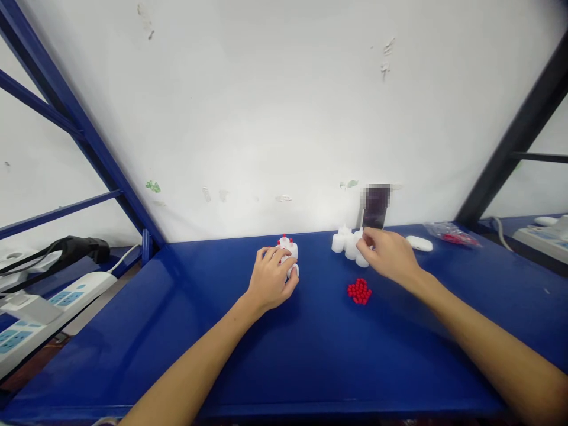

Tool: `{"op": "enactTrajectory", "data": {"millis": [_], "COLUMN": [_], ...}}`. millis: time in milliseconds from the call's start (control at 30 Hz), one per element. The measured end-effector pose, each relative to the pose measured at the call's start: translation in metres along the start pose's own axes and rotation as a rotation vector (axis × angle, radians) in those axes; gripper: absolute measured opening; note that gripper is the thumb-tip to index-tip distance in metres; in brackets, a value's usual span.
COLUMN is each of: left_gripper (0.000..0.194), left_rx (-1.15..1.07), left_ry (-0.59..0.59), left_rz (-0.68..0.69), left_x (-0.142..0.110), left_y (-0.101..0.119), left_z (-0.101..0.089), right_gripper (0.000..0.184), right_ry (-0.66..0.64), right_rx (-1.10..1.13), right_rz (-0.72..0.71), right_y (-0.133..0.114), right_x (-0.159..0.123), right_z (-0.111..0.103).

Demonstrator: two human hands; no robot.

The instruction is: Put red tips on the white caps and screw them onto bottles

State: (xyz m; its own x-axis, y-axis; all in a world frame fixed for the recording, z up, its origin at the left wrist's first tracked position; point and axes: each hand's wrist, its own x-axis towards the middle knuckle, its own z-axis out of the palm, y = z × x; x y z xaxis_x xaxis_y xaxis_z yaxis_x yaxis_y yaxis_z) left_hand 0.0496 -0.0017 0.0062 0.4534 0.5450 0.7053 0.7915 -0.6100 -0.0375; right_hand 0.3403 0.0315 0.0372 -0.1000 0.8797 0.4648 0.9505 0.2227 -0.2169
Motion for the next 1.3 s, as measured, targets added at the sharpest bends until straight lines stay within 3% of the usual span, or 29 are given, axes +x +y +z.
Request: {"op": "enactTrajectory", "data": {"millis": [133,200,300,367,467,633,900,1100,1300], "left_gripper": [0.021,0.018,0.019,0.023,0.025,0.028,0.031,0.029,0.034], "left_rx": [-0.128,-0.252,-0.414,-0.464,-0.528,-0.684,-0.806,-0.803,-0.655], "left_ry": [-0.006,-0.170,-0.465,-0.549,-0.555,-0.559,-0.567,-0.582,-0.531], "left_rz": [0.048,0.141,0.308,0.346,0.266,0.065,-0.165,-0.209,-0.186], "left_x": [0.000,-0.005,-0.015,-0.019,-0.019,-0.015,-0.016,-0.012,-0.012], "left_y": [0.011,0.025,0.047,0.056,0.058,0.044,0.034,0.035,0.037], "left_z": [-0.005,-0.004,0.002,0.005,0.005,0.004,0.009,0.003,0.003], "right_gripper": [0.021,0.021,0.022,0.025,0.024,0.010,0.009,0.010,0.009], "right_ry": [-0.098,-0.211,-0.312,-0.341,-0.345,-0.503,-0.777,-0.731,-0.558], "right_rx": [0.262,0.307,0.340,0.358,0.318,0.148,0.209,0.188,0.220], "right_rz": [-0.330,-0.429,-0.443,-0.421,-0.368,-0.365,-0.339,-0.346,-0.399], "right_y": [-0.013,-0.025,-0.040,-0.042,-0.030,-0.008,-0.013,-0.008,-0.009], "right_x": [-0.012,-0.020,-0.029,-0.030,-0.021,-0.008,-0.010,-0.008,-0.010], "right_z": [0.010,0.017,0.022,0.021,0.013,0.000,-0.007,-0.002,0.009]}}
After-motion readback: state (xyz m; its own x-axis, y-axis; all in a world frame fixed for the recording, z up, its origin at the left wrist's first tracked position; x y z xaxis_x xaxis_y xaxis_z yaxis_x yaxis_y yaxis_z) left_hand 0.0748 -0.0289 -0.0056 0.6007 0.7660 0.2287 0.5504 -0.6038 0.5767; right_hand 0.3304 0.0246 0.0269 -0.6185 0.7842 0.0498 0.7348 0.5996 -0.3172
